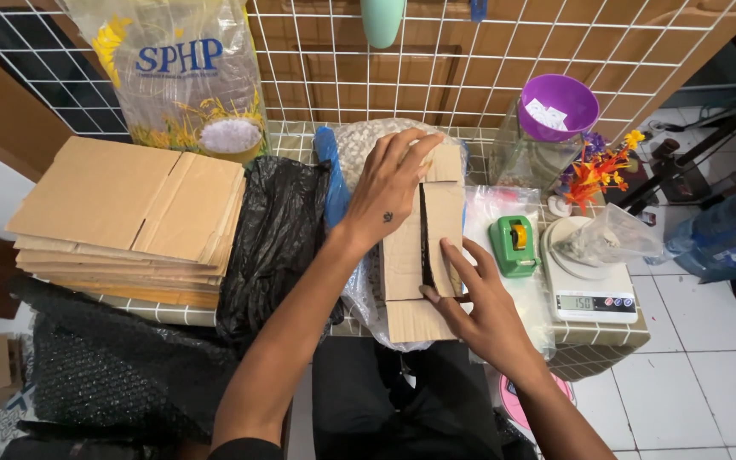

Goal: The person scoops aquarium gravel from a large bag into a small plastic bag, weighs it on a digital scale, places the small bag into a cardboard box, and wraps the box in a black plastic bag.

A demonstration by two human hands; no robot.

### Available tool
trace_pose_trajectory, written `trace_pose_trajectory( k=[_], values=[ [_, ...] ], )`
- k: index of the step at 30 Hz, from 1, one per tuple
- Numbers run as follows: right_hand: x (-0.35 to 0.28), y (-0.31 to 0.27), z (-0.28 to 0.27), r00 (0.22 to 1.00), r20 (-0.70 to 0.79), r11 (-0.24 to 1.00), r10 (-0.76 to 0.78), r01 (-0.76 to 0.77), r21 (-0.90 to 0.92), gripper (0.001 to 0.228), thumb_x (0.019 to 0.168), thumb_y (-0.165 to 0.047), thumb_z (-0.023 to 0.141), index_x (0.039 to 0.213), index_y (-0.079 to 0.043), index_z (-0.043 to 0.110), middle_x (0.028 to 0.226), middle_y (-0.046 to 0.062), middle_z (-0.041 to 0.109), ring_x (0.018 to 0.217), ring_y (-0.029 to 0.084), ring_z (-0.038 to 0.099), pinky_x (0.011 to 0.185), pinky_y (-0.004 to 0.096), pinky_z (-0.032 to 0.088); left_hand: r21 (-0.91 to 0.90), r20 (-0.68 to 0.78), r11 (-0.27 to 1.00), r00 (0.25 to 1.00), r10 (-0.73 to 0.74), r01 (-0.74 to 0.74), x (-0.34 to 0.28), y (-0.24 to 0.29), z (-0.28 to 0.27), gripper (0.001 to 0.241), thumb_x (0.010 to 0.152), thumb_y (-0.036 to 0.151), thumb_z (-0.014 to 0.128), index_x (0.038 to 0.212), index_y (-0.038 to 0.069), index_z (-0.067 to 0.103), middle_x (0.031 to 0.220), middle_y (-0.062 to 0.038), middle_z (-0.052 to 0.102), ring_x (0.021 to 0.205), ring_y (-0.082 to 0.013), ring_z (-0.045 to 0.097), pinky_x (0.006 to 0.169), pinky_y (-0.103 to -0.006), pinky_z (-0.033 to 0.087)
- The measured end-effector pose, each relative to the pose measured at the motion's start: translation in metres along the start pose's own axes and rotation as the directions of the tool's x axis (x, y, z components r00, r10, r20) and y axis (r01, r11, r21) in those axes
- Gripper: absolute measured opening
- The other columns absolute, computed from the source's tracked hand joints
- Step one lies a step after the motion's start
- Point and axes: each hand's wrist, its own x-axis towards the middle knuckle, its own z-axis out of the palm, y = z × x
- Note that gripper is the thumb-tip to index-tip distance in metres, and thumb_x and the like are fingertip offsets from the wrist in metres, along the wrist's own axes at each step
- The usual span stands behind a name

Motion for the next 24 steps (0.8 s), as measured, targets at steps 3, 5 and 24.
trace_pose_trajectory(
  k=[3, 5, 24],
  values=[
    [0.0, 0.004, 0.004, 0.999, -0.023, 0.999, -0.023, 0.022, -0.046, 0.075, 0.089, -0.02, 0.074, 0.157, -0.015, 0.042, 0.154, 0.03, 0.035, 0.122, 0.049, 0.06, 0.093, 0.052, 0.059, 0.126, -0.078, 0.991, 0.995, 0.054, -0.044, 0.001, 0.003, -0.003, 0.035, 0.107, 0.01, 0.048, 0.14, 0.016, 0.055, 0.129, -0.009, 0.054, 0.123, -0.0303, 0.049, 0.107, -0.0447, 0.04],
    [0.0, 0.007, 0.007, 0.999, -0.029, 0.996, -0.044, 0.041, -0.077, 0.076, 0.089, -0.02, 0.074, 0.157, -0.015, 0.042, 0.154, 0.03, 0.035, 0.122, 0.049, 0.059, 0.093, 0.052, 0.059, 0.274, -0.128, 0.957, 0.982, 0.135, -0.096, -0.003, 0.001, 0.0, 0.029, 0.105, 0.01, 0.051, 0.133, 0.015, 0.059, 0.126, -0.008, 0.053, 0.123, -0.0297, 0.047, 0.109, -0.0465, 0.036],
    [0.002, 0.02, 0.004, 0.99, -0.089, 0.993, -0.106, 0.102, -0.053, 0.069, 0.088, -0.021, 0.076, 0.151, -0.012, 0.05, 0.147, 0.028, 0.046, 0.116, 0.047, 0.065, 0.089, 0.051, 0.062, 0.14, 0.218, 0.959, 0.953, 0.211, -0.245, -0.095, 0.085, -0.069, 0.047, 0.09, 0.056, 0.048, 0.1, 0.013, 0.065, 0.123, -0.015, 0.059, 0.121, -0.0336, 0.056, 0.107, -0.0607, 0.034]
  ],
)
